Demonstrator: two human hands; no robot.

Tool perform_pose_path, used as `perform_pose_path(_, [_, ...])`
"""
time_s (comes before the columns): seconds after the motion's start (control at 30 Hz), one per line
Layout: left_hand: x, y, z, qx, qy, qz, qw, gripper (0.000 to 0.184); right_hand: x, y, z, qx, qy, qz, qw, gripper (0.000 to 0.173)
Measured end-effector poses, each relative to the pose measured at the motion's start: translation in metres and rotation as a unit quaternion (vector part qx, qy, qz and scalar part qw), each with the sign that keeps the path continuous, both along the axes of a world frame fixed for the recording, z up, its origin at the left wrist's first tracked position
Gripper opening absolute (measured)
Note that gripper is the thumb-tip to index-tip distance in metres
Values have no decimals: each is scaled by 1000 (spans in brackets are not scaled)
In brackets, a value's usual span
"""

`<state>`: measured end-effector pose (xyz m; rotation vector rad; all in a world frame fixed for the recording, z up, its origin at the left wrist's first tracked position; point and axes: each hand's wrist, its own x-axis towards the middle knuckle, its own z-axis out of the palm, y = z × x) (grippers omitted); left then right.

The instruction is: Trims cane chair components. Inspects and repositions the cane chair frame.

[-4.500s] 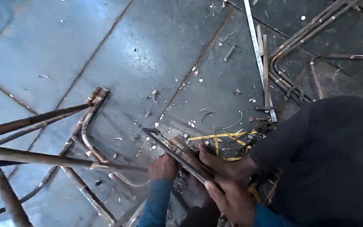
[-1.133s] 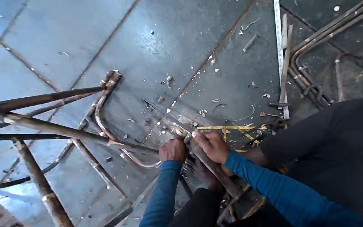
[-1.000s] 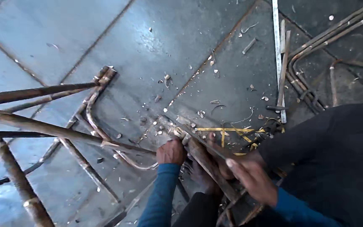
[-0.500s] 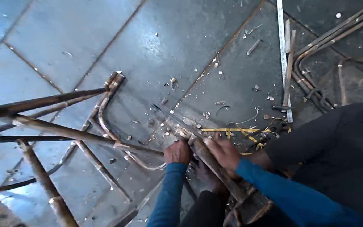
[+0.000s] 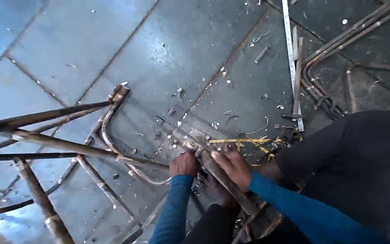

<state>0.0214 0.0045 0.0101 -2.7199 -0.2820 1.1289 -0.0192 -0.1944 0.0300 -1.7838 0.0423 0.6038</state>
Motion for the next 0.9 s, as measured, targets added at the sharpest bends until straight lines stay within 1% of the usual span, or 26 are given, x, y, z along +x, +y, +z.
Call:
perform_pose_path(0.07, [1,2,-1,-4,-2,3,1000,36,-34,-42,21,-4,16,-3,1000,48])
perform_pose_path(0.1, [1,2,-3,-9,-1,11,1000,35,-43,-53,26,-9,29,-18,999,47])
perform_pose_path(0.13, [3,3,-4,-9,-3,17,1000,33,-41,-50,24,-17,34,-23,999,46])
perform_pose_path(0.2, [5,0,-5,-7,-6,20,1000,32,-10,-19,1,-25,27,-4,999,46])
perform_pose_path(0.27, [3,1,-2,0,-4,20,1000,34,24,29,-18,-17,-11,-10,1000,56])
perform_pose_path(0.3, [4,2,0,4,-4,18,1000,34,30,37,-19,-8,-18,-5,1000,59])
perform_pose_path(0.33, [2,1,1,1,-1,15,1000,35,23,27,-12,-5,-15,4,1000,57])
perform_pose_path(0.4, [4,-2,1,-6,-8,9,1000,33,-10,-23,9,-7,15,17,1000,49])
perform_pose_path(0.43, [4,-4,-1,-12,-7,12,1000,32,-30,-46,19,-7,26,1,1000,47])
perform_pose_path(0.47, [4,-4,0,-18,-3,19,1000,31,-41,-56,25,-11,39,-22,999,47])
perform_pose_path(0.5, [7,-3,4,-18,6,26,999,32,-40,-51,23,-20,46,-29,998,47])
perform_pose_path(0.53, [10,-3,8,-16,18,30,999,33,-26,-36,14,-29,42,-16,999,46])
perform_pose_path(0.57, [10,-3,2,-11,7,22,1000,33,-3,-15,0,-39,35,-4,999,48])
perform_pose_path(0.63, [2,0,-3,-3,-4,14,1000,38,32,29,-15,-29,4,2,1000,58])
perform_pose_path(0.67, [2,2,-2,4,-6,10,1000,39,38,36,-15,-21,-6,3,1000,60])
perform_pose_path(0.7, [2,1,-1,6,-4,7,1000,40,31,25,-11,-18,1,12,1000,60])
perform_pose_path(0.73, [4,0,0,4,-4,6,1000,40,15,3,-3,-18,20,23,999,58])
perform_pose_path(0.8, [4,0,-3,-8,-4,14,1000,36,-28,-44,16,-8,46,-5,999,51])
perform_pose_path(0.83, [2,1,-5,-12,-4,17,1000,35,-40,-52,22,-8,63,-25,998,50])
perform_pose_path(0.87, [3,3,-6,-10,-6,16,1000,35,-38,-48,20,-11,69,-26,997,49])
perform_pose_path(0.9, [3,4,-6,-9,-8,15,1000,34,-28,-35,9,-12,58,-13,998,48])
